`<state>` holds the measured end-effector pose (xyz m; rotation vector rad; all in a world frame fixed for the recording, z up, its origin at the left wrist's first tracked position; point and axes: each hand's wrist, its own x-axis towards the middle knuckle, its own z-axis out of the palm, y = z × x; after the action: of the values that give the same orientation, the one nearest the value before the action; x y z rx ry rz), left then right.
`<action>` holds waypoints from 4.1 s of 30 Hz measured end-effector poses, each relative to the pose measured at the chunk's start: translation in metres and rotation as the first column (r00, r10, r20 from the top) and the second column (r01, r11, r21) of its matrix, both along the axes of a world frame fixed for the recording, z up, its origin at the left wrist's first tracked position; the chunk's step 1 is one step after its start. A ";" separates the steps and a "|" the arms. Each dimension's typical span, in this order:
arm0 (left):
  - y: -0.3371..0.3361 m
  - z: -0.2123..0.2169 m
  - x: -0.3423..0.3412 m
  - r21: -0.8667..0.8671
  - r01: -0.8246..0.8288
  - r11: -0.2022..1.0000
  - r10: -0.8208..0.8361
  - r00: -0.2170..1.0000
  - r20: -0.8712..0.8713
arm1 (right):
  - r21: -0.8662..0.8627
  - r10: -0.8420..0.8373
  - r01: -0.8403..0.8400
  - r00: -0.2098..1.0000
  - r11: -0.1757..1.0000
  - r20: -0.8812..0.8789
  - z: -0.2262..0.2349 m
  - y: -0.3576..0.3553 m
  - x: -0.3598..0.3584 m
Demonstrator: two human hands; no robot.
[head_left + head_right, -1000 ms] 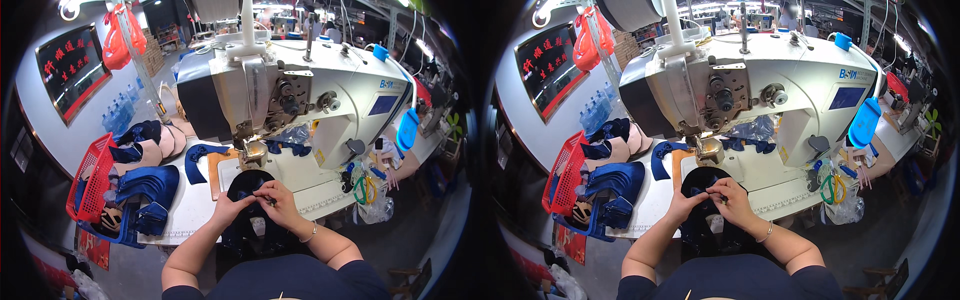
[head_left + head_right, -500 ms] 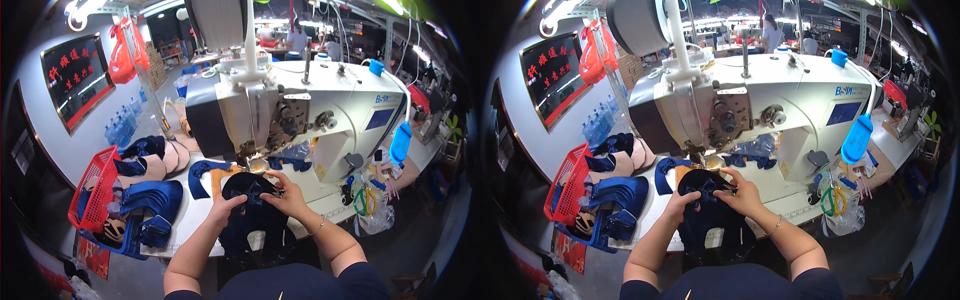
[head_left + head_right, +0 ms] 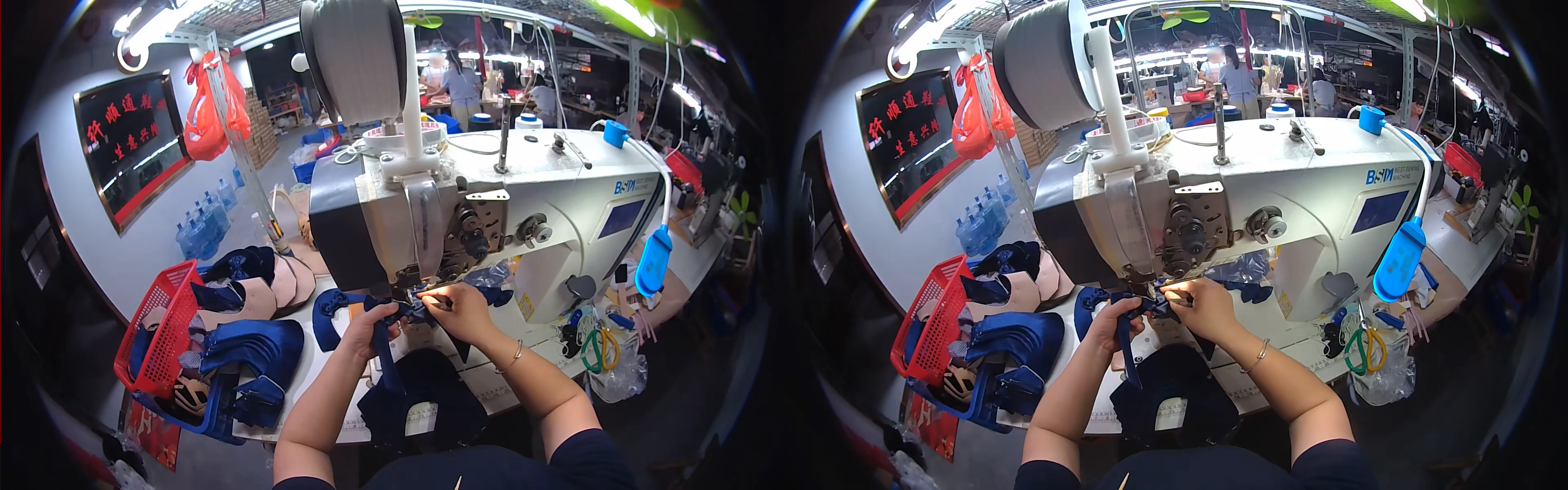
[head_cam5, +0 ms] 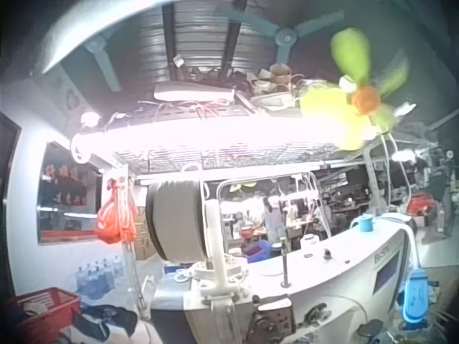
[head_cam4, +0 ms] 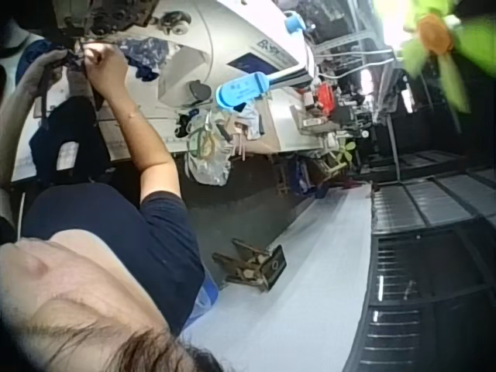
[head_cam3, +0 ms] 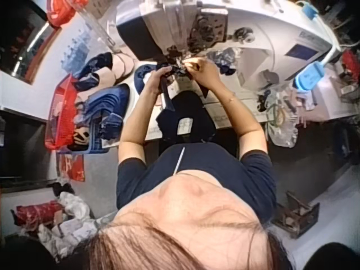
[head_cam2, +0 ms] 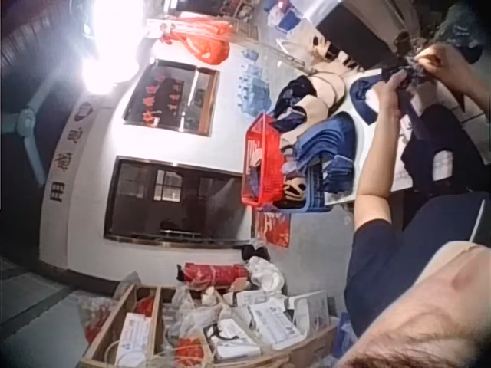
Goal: The person takes fabric shoe upper pieces from a basket, positions decorative bows onto the uppers by hand, and stitches them into place using a sewing machine.
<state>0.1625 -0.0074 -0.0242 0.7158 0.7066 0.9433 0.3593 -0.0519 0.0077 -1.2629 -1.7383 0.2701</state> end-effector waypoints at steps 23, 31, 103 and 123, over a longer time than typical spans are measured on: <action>0.016 0.008 -0.009 0.065 0.113 0.991 -0.107 0.990 -0.090 | 0.248 0.022 0.004 0.995 0.969 -0.101 -0.027 0.001 0.012; 0.010 0.012 -0.008 -0.018 0.101 0.995 -0.102 0.992 -0.080 | -0.281 -0.130 -0.062 0.778 0.958 -0.615 -0.084 -0.025 0.074; -0.141 -0.001 -0.070 0.718 -0.134 0.683 0.535 0.762 -0.366 | -0.159 0.304 -0.342 0.926 0.926 -0.223 -0.028 -0.096 -0.028; -0.067 -0.059 -0.105 0.309 -0.347 0.885 0.376 0.926 -0.040 | -0.397 0.003 -0.274 0.826 0.876 -0.564 -0.079 -0.081 0.024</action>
<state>0.0578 -0.0742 -0.0833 0.9192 0.8125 1.3863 0.3829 -0.1327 -0.0717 -1.2151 -1.2900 1.0910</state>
